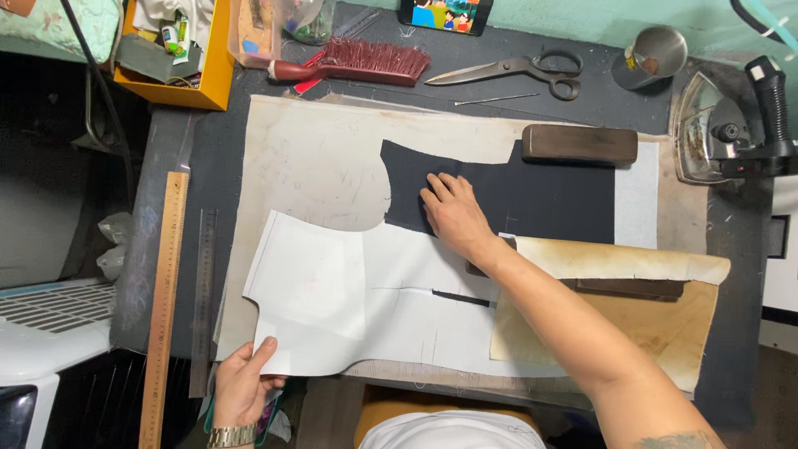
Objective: The person irons a piece of black fabric on a board using a steam iron and a wooden block, then cuts the fabric with shears.
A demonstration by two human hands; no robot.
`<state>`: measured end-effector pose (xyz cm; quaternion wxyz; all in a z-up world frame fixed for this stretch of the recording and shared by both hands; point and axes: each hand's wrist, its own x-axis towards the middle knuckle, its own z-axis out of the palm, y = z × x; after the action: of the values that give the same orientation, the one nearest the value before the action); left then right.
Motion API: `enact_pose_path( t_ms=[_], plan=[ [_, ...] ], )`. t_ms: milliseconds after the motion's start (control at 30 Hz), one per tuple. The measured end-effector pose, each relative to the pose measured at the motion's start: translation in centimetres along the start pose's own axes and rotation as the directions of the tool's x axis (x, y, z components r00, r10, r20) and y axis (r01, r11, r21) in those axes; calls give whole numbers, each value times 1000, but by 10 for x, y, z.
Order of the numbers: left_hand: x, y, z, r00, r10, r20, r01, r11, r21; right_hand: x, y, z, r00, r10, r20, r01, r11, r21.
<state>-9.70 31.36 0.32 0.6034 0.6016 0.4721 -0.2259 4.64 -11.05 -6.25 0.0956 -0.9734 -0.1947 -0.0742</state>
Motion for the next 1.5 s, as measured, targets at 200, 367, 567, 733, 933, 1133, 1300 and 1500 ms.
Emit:
enact_pose_path(
  t_ms=[200,367,567,733,933,1133,1300,1500],
  plan=[
    [-6,-24,5,999,-20,-42,22,999,40,18,16,-9,997,-19,74,7,988,154],
    [-11,-46,16,584,803,-114,-532,486,693,13,19,-16,999,-6,46,-5,972,236],
    [-32,-39,71,82,955,284,-787,-113,607,-93,-114,-56,932,-355,71,310,883,353],
    [8,-6,93,159,933,323,-801,-69,595,-136,-171,-51,880,-474,34,459,866,197],
    [44,-6,100,281,856,433,-701,-125,703,-138,-164,-57,907,-417,-62,422,890,173],
    [39,-23,101,378,833,405,-576,-131,807,-158,-134,-95,916,-383,-121,398,826,399],
    [30,-27,105,416,870,264,-553,12,833,-149,-116,-113,938,-340,-70,325,789,522],
    [5,-34,78,547,806,-228,-416,498,761,-93,-34,-89,983,13,-181,55,929,366]
  ],
)
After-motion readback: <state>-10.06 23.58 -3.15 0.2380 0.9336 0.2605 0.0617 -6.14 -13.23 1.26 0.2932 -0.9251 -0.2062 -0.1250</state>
